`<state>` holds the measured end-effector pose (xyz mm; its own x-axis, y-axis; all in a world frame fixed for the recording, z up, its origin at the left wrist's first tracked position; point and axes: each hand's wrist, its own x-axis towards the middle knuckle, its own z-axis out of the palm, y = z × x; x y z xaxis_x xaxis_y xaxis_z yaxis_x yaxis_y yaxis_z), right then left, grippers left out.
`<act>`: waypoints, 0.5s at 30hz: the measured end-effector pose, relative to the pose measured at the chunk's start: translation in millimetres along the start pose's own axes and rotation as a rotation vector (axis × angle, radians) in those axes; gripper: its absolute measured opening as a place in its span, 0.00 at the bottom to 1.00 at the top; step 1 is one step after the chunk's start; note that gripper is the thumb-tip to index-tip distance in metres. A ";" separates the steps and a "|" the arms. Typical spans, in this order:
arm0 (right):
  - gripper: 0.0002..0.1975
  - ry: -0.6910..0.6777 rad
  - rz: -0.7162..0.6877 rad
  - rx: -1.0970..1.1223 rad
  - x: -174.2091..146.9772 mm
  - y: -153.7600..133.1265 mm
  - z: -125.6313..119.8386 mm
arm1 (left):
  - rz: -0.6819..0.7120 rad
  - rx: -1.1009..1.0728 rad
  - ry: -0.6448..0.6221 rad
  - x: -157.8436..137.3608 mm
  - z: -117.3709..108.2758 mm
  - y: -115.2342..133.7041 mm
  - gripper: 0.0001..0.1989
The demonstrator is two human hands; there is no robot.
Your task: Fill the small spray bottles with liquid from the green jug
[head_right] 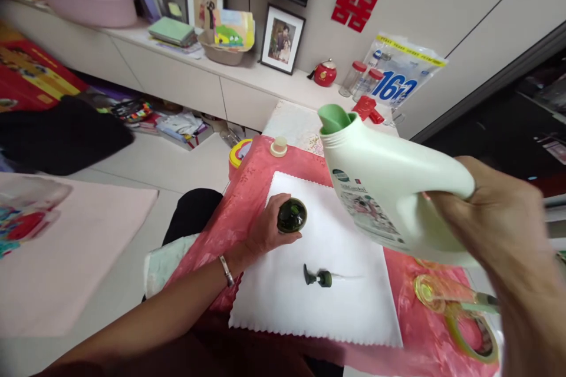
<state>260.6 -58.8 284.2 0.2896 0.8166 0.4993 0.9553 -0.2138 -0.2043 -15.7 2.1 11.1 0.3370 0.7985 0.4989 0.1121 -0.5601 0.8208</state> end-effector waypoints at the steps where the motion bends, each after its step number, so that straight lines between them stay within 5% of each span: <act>1: 0.21 0.019 0.010 0.055 -2.8 4.4 8.3 | -0.004 0.011 0.003 -0.2 0.3 -0.9 0.47; 4: 0.21 0.188 0.156 0.296 -17.3 22.2 50.7 | -0.024 0.047 0.014 0.1 1.9 -4.7 0.48; 9: 0.16 0.223 0.342 0.510 -49.7 53.1 123.3 | -0.021 0.079 0.037 -0.2 2.8 -9.2 0.46; 15: 0.16 0.191 0.379 0.654 -48.3 81.9 159.8 | -0.023 0.121 0.050 -2.3 2.0 -11.4 0.46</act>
<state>315.2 -30.1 108.8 0.6515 0.6316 0.4204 0.5765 -0.0519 -0.8154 -15.9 6.2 0.0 0.2861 0.8199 0.4958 0.2327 -0.5614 0.7941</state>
